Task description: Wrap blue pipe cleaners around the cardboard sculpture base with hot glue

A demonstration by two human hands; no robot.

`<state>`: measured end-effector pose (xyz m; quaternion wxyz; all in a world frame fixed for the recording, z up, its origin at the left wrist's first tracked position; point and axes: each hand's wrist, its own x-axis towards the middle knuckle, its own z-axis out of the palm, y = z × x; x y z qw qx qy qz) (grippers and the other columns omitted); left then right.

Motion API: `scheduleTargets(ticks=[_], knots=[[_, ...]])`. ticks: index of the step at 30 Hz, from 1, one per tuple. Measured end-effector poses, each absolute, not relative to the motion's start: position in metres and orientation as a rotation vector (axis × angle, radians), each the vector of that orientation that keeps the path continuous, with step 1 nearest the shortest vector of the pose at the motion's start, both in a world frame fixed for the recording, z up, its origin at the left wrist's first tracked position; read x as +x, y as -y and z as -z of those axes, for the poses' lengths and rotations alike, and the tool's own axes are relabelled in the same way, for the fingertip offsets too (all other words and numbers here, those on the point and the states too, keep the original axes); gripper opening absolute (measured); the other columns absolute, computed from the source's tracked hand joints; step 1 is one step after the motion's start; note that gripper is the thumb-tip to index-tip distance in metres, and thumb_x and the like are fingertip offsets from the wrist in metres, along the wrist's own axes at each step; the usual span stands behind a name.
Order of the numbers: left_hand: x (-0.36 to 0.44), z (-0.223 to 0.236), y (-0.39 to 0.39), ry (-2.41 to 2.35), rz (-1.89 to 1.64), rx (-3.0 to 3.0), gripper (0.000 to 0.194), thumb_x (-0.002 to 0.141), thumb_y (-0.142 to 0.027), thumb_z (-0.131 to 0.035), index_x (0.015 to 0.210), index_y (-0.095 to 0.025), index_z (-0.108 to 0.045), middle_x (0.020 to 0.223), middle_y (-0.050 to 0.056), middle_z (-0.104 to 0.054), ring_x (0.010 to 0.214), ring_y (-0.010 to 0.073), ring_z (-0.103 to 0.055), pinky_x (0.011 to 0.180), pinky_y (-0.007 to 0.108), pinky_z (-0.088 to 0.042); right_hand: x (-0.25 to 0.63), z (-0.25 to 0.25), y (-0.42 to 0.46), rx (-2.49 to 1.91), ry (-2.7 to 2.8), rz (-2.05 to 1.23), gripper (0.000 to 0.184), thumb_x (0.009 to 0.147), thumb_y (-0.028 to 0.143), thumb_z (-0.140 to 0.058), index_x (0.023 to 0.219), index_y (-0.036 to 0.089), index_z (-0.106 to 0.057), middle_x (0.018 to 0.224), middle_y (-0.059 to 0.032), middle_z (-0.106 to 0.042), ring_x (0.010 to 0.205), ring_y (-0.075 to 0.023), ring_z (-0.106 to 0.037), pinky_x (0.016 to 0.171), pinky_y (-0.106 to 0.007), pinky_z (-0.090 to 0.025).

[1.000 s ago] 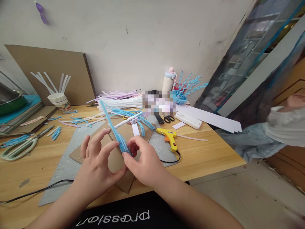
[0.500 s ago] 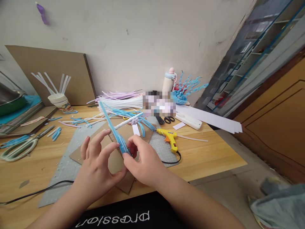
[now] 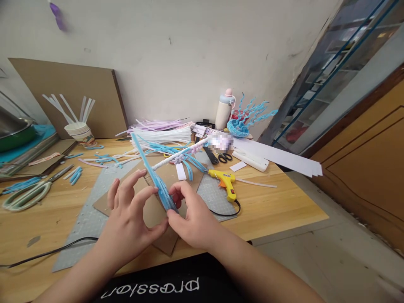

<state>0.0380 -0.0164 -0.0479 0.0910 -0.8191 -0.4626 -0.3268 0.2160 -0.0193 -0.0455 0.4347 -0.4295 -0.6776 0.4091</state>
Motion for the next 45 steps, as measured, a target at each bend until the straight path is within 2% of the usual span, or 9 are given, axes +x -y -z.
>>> scheduleTargets(ticks=[8,22,32,38,41,45], knots=[[0.038,0.048,0.018,1.36,0.987,-2.427,0.045,0.078,-0.039,-0.067,0.116,-0.025,-0.048,0.145,0.019,-0.037,0.139,0.0341,-0.039,0.118,0.058,-0.013,0.212,0.042,0.017,-1.096,1.633,-1.108,0.013,0.083,0.019,-0.055,0.093,0.025,-0.047,0.084,0.0013,-0.048,0.079,-0.0169,-0.049,0.072,-0.033,-0.044],[0.038,0.052,0.018,1.322,1.051,-2.422,0.049,0.078,-0.036,-0.07,0.118,-0.027,-0.043,0.146,0.019,-0.034,0.14,0.0348,-0.037,0.117,0.061,-0.016,0.208,0.04,0.015,-1.09,1.602,-1.139,0.012,0.081,0.017,-0.053,0.088,0.025,-0.048,0.082,0.0018,-0.047,0.078,-0.0167,-0.048,0.068,-0.031,-0.042],[0.038,0.052,0.018,1.337,1.009,-2.44,0.045,0.078,-0.039,-0.07,0.115,-0.028,-0.047,0.147,0.018,-0.031,0.141,0.0356,-0.035,0.116,0.061,-0.016,0.213,0.038,0.015,-1.011,1.615,-1.139,0.006,0.084,0.023,-0.051,0.089,0.024,-0.048,0.083,0.001,-0.047,0.08,-0.0174,-0.048,0.074,-0.034,-0.042],[0.039,0.051,0.019,1.332,1.013,-2.44,0.042,0.079,-0.037,-0.069,0.114,-0.028,-0.048,0.147,0.017,-0.031,0.141,0.0346,-0.035,0.116,0.06,-0.016,0.211,0.041,0.014,-1.065,1.617,-1.097,0.009,0.084,0.021,-0.055,0.087,0.024,-0.047,0.08,0.0022,-0.047,0.076,-0.0164,-0.048,0.069,-0.032,-0.041],[0.038,0.052,0.018,1.326,1.018,-2.44,0.044,0.078,-0.037,-0.07,0.114,-0.027,-0.048,0.147,0.018,-0.031,0.141,0.0351,-0.034,0.117,0.06,-0.016,0.211,0.041,0.011,-1.016,1.556,-1.188,0.007,0.086,0.024,-0.055,0.085,0.024,-0.048,0.08,0.0025,-0.047,0.076,-0.0157,-0.047,0.068,-0.03,-0.041],[0.036,0.054,0.018,1.325,1.022,-2.447,0.047,0.077,-0.039,-0.071,0.116,-0.026,-0.048,0.147,0.019,-0.031,0.141,0.0363,-0.034,0.116,0.061,-0.016,0.212,0.042,0.005,-0.94,1.425,-1.414,0.019,0.085,0.033,-0.064,0.082,0.024,-0.048,0.077,0.0042,-0.045,0.069,-0.0133,-0.043,0.063,-0.027,-0.039]])
